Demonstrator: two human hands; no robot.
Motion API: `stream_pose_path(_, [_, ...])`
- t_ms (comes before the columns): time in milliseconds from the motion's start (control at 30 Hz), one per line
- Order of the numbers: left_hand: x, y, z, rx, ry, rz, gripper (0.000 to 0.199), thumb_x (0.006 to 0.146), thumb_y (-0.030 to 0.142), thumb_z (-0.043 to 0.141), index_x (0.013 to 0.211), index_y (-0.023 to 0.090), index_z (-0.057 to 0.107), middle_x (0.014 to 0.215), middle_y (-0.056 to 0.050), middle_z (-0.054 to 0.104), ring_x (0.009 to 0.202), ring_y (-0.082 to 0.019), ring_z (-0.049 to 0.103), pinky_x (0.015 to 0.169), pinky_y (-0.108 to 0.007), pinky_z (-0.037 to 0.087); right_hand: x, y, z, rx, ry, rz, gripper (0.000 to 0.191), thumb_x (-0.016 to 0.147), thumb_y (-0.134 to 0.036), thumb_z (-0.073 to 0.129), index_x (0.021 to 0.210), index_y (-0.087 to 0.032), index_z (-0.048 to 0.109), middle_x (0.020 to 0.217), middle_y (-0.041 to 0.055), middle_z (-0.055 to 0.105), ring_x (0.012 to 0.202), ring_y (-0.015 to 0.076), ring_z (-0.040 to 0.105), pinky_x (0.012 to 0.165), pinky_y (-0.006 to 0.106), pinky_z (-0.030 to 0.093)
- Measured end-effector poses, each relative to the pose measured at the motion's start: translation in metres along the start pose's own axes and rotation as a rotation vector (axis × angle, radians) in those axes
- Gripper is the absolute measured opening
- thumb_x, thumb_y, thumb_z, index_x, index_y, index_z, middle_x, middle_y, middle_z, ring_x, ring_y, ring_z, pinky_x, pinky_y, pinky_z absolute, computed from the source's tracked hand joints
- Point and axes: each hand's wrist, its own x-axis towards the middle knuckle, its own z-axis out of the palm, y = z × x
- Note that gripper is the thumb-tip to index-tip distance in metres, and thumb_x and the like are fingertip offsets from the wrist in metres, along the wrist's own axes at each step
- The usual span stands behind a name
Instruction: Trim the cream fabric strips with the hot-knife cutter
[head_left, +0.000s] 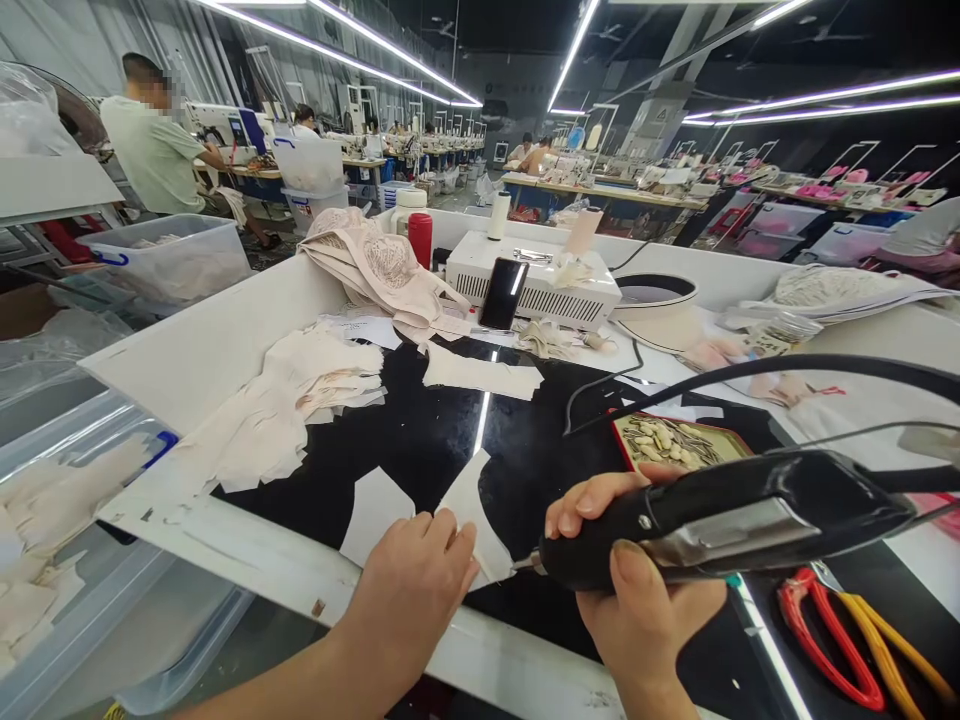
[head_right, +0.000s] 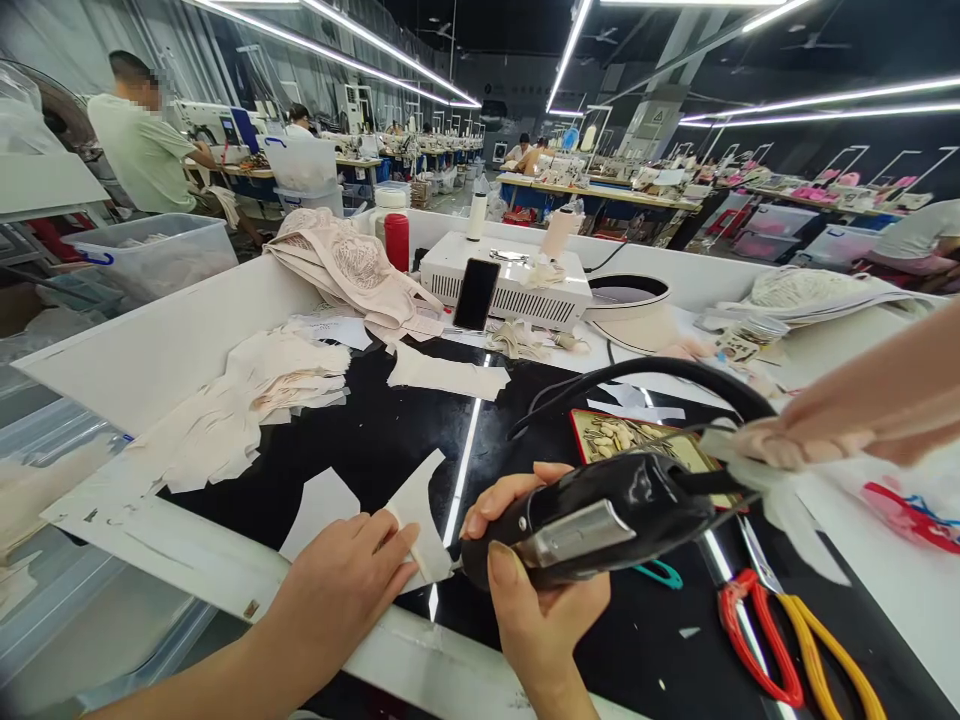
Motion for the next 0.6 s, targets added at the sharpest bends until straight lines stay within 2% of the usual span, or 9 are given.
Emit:
stream_pose_path(100, [-0.002,-0.001,-0.005,0.018,-0.002,-0.026,0.011,0.092,0.018,0.072,0.092,0.020,0.061,0.075,0.002,0.058,0.061,-0.020,0.060,0.053,-0.035,0.044,-0.001,-0.001,0.000,0.008,-0.007,-0.001,0.037,0.091,-0.035,0.079,0.123,-0.028,0.061,0.082,-0.0021,0.065,0.064,0.0162,0.063,0.055,0.032,0.058])
stream_pose_path(200, [0.001,-0.002,-0.011,0.024,0.057,-0.030,0.018,0.096,0.012,0.064,0.081,0.020,0.057,0.072,0.001,0.056,0.064,-0.020,0.059,0.056,-0.034,0.046,0.000,-0.002,0.001,0.028,-0.012,-0.001,0.038,0.091,-0.035,0.080,0.123,-0.028,0.061,0.082,-0.0022,0.066,0.064,0.0161,0.063,0.054,0.031,0.058])
stream_pose_path(300, [0.006,-0.001,-0.014,-0.122,0.152,0.127,0.020,0.100,0.003,0.054,0.088,0.018,0.061,0.081,-0.001,0.063,0.077,-0.019,0.064,0.068,-0.032,0.054,0.000,-0.003,0.002,0.026,-0.014,0.006,0.038,0.090,-0.034,0.080,0.123,-0.028,0.061,0.081,-0.0023,0.065,0.063,0.0165,0.062,0.054,0.032,0.058])
stream_pose_path(433, [0.010,0.003,-0.008,-0.329,0.221,0.377,0.017,0.104,0.003,0.052,0.101,0.013,0.066,0.090,-0.003,0.068,0.090,-0.016,0.068,0.083,-0.029,0.058,0.000,-0.003,0.002,0.019,-0.016,0.017,0.037,0.091,-0.034,0.080,0.123,-0.028,0.061,0.082,-0.0026,0.065,0.064,0.0162,0.062,0.055,0.032,0.059])
stream_pose_path(600, [0.013,0.000,0.003,-0.353,0.197,0.455,0.020,0.105,0.001,0.049,0.109,0.008,0.067,0.096,-0.005,0.072,0.097,-0.017,0.070,0.087,-0.028,0.060,-0.002,-0.003,0.001,0.037,-0.032,0.017,0.038,0.092,-0.033,0.079,0.124,-0.028,0.061,0.083,-0.0023,0.066,0.066,0.0161,0.063,0.056,0.031,0.059])
